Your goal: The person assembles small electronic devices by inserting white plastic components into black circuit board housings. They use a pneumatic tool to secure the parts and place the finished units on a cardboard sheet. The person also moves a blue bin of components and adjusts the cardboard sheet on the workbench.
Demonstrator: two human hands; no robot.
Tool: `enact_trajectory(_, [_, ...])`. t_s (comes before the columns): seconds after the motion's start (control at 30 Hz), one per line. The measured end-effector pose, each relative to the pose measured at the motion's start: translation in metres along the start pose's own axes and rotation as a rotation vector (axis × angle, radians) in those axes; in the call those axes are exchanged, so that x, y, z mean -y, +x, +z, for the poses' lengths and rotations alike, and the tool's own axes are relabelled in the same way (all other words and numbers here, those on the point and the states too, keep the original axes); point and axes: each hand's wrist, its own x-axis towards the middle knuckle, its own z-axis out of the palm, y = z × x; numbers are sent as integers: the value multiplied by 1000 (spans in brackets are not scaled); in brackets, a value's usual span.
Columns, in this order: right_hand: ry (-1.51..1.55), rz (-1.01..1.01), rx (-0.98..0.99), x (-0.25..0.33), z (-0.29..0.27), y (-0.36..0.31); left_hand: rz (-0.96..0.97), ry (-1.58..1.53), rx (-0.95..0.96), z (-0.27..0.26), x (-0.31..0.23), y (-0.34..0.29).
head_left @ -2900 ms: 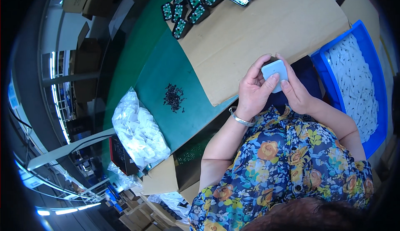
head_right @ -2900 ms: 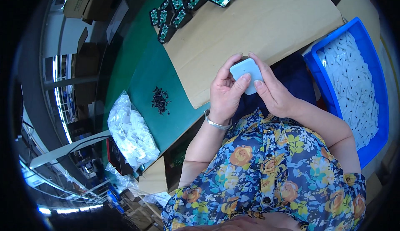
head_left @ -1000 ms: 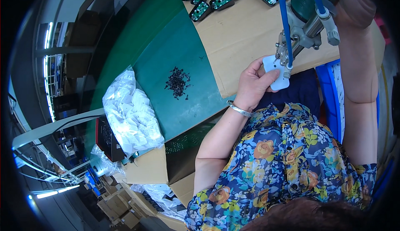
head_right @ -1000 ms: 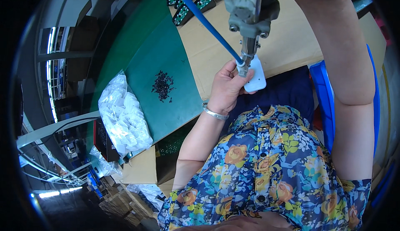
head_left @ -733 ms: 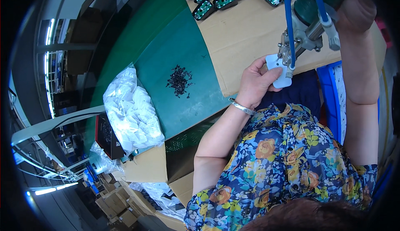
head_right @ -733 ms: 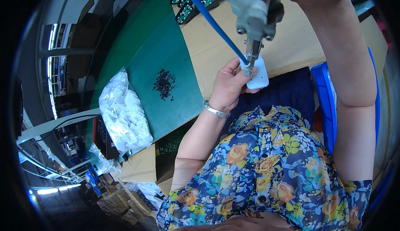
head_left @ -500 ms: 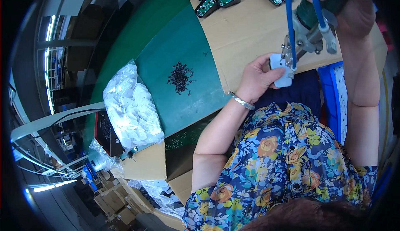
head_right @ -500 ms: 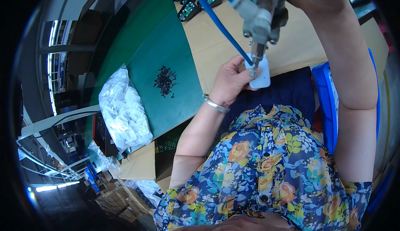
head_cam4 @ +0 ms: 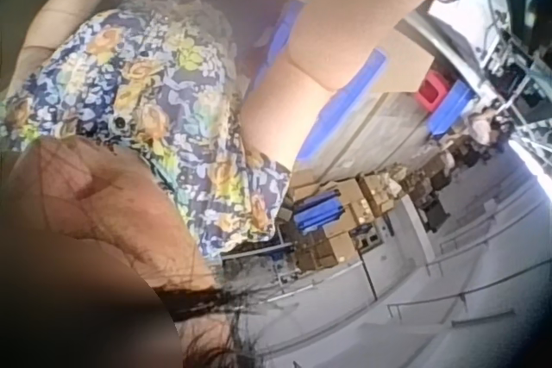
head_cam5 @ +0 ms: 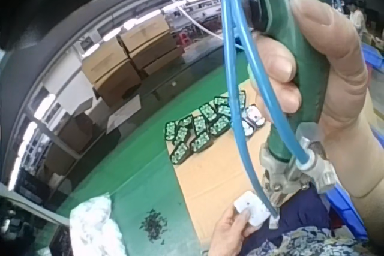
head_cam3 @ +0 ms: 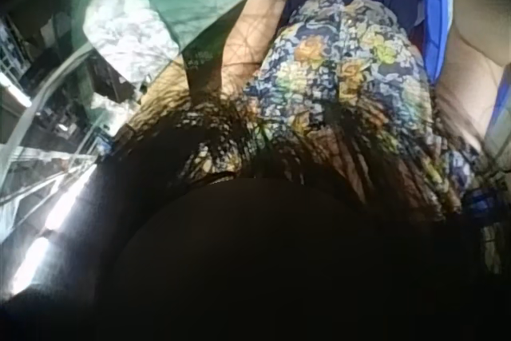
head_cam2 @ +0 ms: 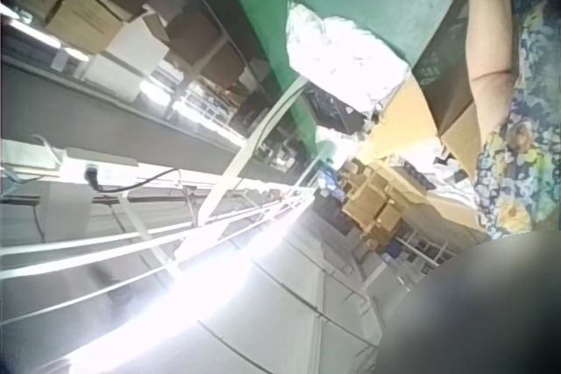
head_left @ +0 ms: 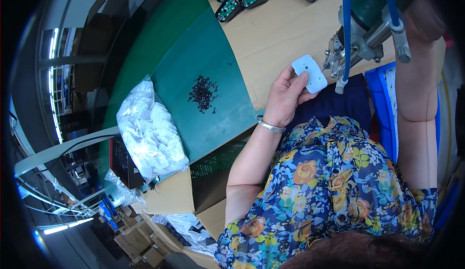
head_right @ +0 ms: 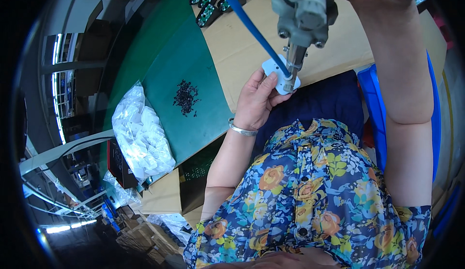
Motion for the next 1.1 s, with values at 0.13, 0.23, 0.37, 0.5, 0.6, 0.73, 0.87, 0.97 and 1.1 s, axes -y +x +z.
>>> enact_trajectory(0.13, [127, -113, -7, -21, -5, -2, 17, -31, 17, 2, -2, 0])
enact_trajectory(0.23, [186, -207, -58, -25, 4, -3, 13, -41, 30, 7, -7, -1])
enact_trajectory(0.37, [88, -86, -26, -11, 5, -2, 22, -59, 32, 6, -8, -1])
enact_trajectory(0.5, [73, -116, -36, -20, 8, -3, 39, -81, 16, 4, -8, -5])
enact_trajectory(0.6, [11, -87, -18, -15, 6, -3, -5, -107, 39, 7, -12, 1])
enact_trajectory(0.73, [6, -85, 34, -22, -4, -10, 15, -107, -3, 4, -3, 0])
enact_trajectory(0.87, [-85, -82, 54, -8, -9, -14, 68, 77, -97, 1, -13, 2])
enact_trajectory(0.97, [-14, -101, 30, -12, -6, -17, 107, 146, -208, -18, -12, -8])
enact_trajectory(1.1, [13, -108, 8, -9, -7, -19, 70, 93, -122, -15, 1, -9])
